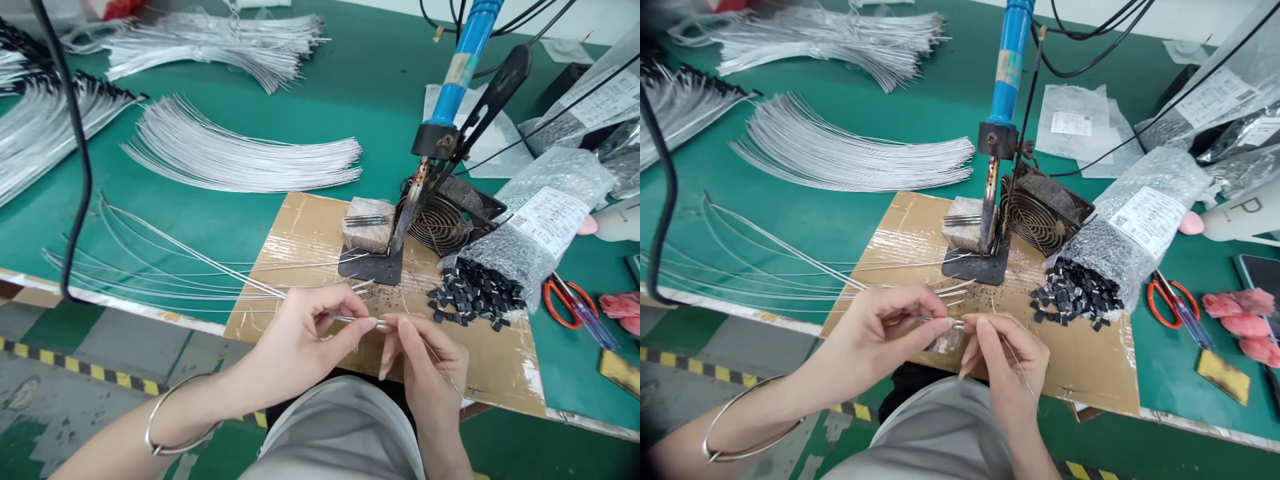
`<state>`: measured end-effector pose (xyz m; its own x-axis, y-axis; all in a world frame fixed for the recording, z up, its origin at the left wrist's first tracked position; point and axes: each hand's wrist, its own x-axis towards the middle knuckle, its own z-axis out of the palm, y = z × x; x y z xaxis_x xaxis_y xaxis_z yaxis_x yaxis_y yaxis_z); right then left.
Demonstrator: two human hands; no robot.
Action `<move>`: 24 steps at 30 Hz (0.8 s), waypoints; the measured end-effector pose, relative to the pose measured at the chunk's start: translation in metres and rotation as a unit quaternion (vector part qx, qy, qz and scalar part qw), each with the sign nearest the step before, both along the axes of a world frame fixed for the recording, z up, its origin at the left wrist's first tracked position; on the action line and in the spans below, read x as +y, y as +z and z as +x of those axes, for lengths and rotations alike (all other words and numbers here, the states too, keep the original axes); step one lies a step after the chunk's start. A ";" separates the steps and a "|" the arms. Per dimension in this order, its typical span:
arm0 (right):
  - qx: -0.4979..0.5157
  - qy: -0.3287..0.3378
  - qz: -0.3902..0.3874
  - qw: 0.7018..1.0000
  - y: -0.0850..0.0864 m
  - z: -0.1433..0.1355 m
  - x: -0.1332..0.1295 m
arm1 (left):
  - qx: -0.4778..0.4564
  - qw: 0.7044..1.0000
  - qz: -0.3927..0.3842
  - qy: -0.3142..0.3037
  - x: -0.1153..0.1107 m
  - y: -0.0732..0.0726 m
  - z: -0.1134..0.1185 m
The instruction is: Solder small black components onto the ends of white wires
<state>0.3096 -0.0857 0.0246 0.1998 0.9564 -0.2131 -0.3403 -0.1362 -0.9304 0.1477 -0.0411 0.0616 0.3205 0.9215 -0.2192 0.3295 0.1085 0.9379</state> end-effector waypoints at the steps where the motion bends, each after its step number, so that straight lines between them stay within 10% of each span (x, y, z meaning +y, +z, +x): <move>1: 0.018 0.010 -0.005 1.000 0.000 -0.001 0.000 | -0.001 1.000 0.001 0.001 0.000 0.000 0.000; 24: 0.124 0.072 -0.063 0.988 0.004 0.002 0.000 | -0.019 1.000 0.020 -0.012 -0.006 0.003 0.005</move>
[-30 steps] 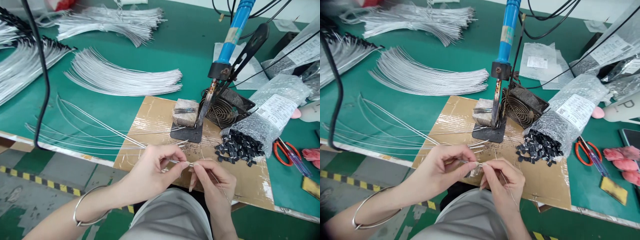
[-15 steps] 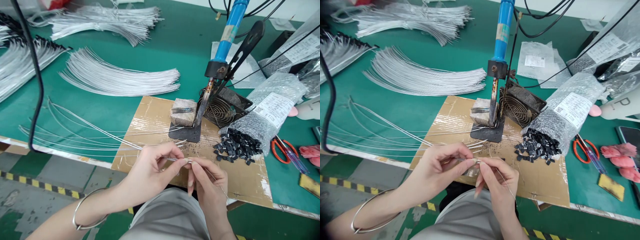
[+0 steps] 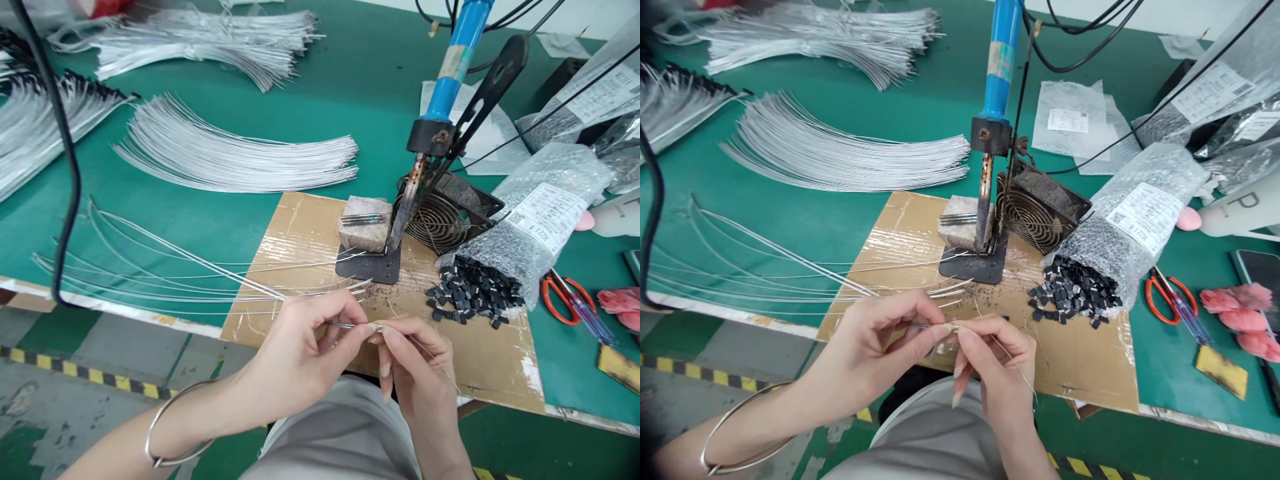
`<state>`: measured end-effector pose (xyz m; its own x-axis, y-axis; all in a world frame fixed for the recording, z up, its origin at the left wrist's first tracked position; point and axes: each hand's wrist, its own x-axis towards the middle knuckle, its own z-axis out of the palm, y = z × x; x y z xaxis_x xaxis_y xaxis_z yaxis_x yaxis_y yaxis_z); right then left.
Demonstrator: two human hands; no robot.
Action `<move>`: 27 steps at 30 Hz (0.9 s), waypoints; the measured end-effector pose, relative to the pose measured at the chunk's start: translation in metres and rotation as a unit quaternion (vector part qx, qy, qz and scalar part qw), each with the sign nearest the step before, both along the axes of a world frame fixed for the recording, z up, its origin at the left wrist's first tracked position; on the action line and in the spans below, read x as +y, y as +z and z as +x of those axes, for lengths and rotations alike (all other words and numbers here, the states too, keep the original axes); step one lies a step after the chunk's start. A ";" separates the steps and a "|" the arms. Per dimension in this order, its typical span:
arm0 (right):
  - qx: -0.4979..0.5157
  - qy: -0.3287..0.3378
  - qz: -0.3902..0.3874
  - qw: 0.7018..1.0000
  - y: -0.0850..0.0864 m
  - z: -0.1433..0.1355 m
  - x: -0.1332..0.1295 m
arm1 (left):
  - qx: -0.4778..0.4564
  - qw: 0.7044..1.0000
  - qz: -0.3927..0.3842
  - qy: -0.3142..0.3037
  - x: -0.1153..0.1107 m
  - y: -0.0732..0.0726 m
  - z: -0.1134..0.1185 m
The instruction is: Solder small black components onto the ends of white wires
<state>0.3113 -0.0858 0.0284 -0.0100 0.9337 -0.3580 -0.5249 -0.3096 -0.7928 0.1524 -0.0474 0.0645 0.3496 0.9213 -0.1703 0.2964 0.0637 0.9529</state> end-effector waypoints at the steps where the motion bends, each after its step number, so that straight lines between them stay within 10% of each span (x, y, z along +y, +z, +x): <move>1: 0.009 0.005 -0.007 1.000 0.001 0.000 0.001 | -0.007 1.000 -0.007 -0.002 0.000 0.001 0.000; 27: 0.062 0.004 0.026 0.998 -0.017 -0.003 -0.003 | 0.013 0.987 0.137 0.082 -0.011 -0.020 0.010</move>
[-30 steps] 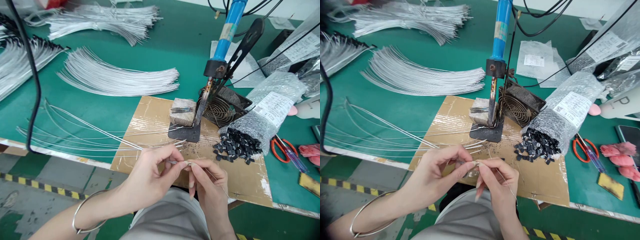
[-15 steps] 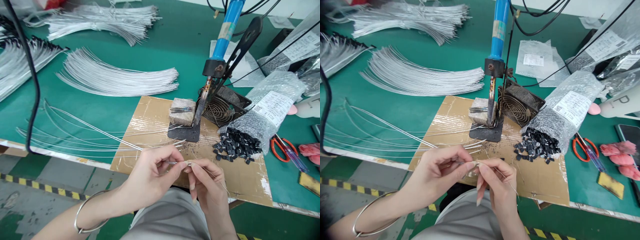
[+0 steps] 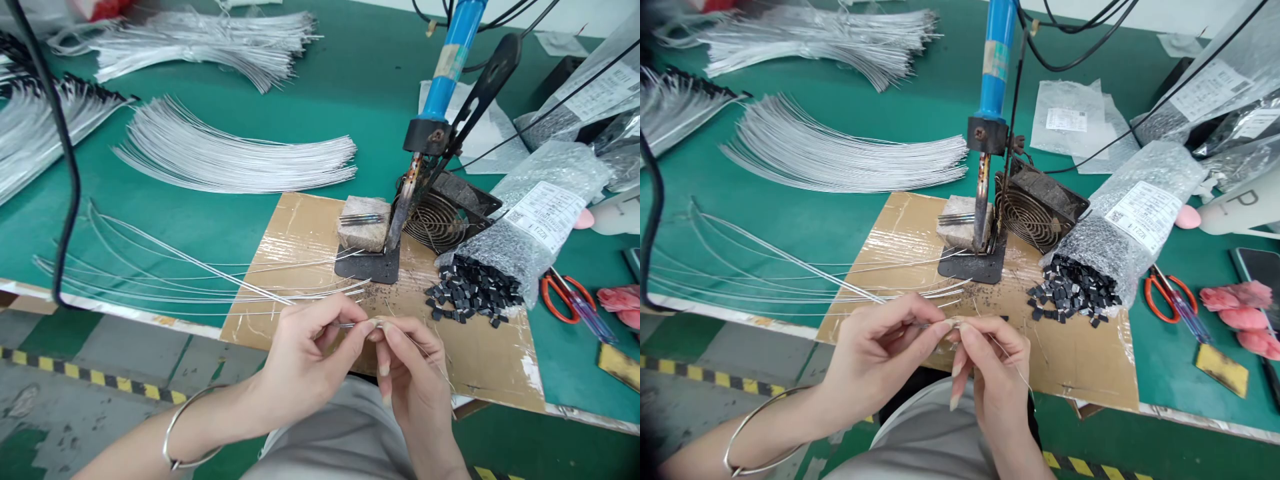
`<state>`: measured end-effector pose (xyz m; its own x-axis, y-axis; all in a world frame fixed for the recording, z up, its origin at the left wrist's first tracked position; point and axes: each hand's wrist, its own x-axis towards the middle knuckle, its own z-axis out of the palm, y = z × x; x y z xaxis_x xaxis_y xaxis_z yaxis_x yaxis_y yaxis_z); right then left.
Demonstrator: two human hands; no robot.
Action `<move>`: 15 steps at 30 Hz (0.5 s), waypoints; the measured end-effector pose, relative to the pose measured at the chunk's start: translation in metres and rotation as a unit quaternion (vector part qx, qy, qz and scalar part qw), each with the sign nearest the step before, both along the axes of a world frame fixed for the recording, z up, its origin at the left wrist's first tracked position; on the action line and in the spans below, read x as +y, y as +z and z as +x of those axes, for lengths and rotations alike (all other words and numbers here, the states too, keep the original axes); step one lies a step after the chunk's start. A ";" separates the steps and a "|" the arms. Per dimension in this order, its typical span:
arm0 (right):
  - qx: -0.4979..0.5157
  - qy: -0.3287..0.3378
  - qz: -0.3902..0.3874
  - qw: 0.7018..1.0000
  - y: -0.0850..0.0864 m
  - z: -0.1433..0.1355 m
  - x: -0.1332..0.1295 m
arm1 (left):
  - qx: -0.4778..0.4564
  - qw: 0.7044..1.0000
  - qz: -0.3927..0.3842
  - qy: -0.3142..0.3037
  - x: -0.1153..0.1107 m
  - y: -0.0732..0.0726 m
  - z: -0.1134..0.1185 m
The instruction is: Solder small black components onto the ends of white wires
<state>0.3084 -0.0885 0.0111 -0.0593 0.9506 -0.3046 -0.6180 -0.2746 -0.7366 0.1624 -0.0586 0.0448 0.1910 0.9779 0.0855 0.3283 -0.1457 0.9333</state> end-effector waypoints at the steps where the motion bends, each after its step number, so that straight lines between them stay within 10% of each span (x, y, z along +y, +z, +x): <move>1: 0.001 -0.002 0.001 1.000 0.000 -0.001 0.000 | -0.005 1.000 -0.001 0.002 0.000 0.000 0.000; 15: -0.022 -0.025 0.018 0.999 0.001 0.000 -0.003 | -0.069 0.996 -0.060 0.009 0.004 0.007 0.002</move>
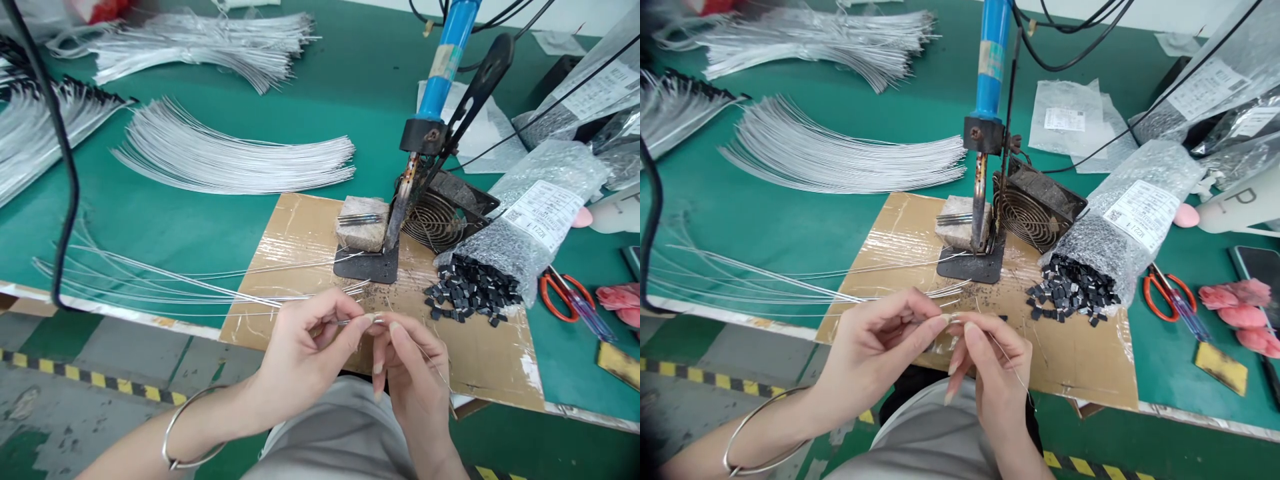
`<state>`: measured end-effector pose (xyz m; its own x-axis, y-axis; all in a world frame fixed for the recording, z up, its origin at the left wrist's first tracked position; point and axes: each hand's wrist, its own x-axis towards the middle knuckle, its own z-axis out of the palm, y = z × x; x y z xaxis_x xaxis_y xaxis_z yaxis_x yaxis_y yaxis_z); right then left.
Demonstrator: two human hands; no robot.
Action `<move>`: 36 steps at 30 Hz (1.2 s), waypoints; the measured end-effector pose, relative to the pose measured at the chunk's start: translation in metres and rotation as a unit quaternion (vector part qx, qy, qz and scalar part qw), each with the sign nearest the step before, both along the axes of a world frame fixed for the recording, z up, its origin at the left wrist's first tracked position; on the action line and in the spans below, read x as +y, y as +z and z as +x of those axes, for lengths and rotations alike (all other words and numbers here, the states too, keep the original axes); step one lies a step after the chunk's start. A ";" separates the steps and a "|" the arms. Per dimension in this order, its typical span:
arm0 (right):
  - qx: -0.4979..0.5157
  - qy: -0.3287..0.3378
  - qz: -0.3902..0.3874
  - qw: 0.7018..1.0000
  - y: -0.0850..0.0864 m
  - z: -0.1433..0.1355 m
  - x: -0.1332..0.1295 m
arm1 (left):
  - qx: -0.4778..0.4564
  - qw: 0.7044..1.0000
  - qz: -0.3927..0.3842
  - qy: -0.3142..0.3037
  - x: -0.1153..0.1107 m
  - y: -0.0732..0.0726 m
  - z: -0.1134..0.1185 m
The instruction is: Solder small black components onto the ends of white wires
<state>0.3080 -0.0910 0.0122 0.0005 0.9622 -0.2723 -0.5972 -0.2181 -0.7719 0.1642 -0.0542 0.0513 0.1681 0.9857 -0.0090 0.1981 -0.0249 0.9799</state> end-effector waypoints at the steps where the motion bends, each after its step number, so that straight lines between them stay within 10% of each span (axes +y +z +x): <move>1: -0.007 -0.002 0.004 1.000 -0.001 0.000 0.000 | 0.001 1.000 -0.001 0.000 0.000 0.000 0.000; 36: -0.011 0.056 -0.034 0.998 0.007 0.015 0.008 | 0.110 0.988 0.097 -0.057 0.000 0.002 -0.007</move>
